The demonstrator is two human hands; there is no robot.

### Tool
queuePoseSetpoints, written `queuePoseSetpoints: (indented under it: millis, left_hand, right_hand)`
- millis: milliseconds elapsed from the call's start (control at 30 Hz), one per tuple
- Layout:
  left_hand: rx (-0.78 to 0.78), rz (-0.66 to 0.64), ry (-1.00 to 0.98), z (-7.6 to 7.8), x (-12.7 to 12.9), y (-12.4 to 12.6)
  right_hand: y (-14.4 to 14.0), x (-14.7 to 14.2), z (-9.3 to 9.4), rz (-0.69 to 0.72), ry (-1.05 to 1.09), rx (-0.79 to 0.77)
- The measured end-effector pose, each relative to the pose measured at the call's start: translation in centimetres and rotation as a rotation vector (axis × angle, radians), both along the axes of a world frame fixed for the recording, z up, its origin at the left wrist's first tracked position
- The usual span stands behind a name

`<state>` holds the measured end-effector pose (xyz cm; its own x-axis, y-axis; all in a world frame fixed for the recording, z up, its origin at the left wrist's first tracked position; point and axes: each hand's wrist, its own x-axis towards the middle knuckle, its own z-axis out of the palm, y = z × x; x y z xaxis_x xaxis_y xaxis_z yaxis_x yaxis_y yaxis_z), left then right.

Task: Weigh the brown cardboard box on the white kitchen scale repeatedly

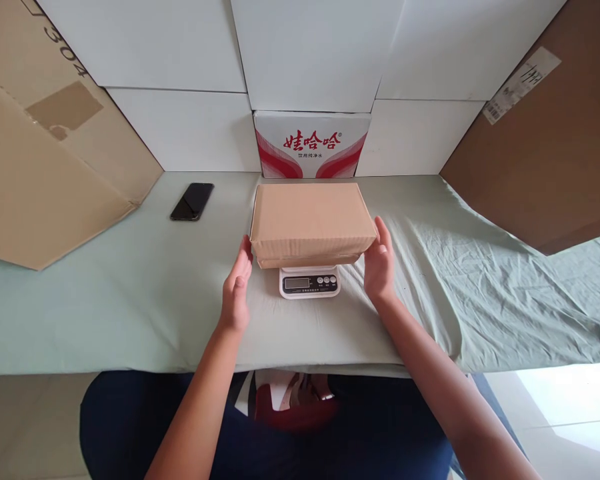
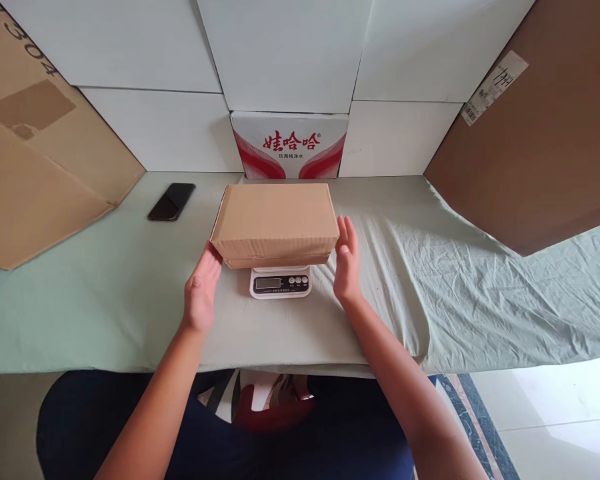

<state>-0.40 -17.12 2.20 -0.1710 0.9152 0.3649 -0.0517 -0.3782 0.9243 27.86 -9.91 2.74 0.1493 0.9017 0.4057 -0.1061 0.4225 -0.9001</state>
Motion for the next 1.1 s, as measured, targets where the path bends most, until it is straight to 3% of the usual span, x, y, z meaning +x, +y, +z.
queuePoseSetpoints:
  millis: [133, 333, 500, 600, 667, 733, 833, 967, 1100]
  left_hand:
    - [-0.052, -0.019, 0.013, -0.7, 0.3, -0.1]
    - [-0.038, -0.032, 0.033, -1.2, 0.5, -0.4]
    - [0.023, -0.067, 0.089, 2.6, 0.6, 1.2]
    - [0.064, -0.101, 0.136, 5.1, 0.2, 4.7]
    - [0.063, -0.088, 0.175, 5.6, 0.0, 7.7]
    - [0.084, -0.058, 0.191, 5.1, -0.1, 10.6]
    - [0.067, -0.057, 0.151, 3.1, -0.1, 13.5]
    - [-0.047, -0.048, 0.038, 0.3, 0.2, 14.8]
    - [-0.085, -0.062, 0.028, -1.0, 0.2, 15.2]
  right_hand:
    - [-1.1, -1.3, 0.3, 0.053, -0.145, 0.028]
    - [-1.7, -2.2, 0.4, 0.091, -0.078, 0.013]
    - [0.4, -2.6, 1.9, 0.075, -0.087, 0.078]
    - [4.4, -3.1, 2.9, 0.039, -0.108, 0.13]
    - [7.6, -3.6, 3.1, 0.031, -0.111, 0.108]
    - [10.3, -4.2, 2.7, 0.026, -0.097, 0.085]
    - [12.6, -4.6, 1.4, 0.014, -0.046, 0.047]
    - [13.1, -4.1, -0.3, 0.029, -0.022, 0.01]
    - [13.1, -3.5, -0.7, 0.041, -0.045, -0.027]
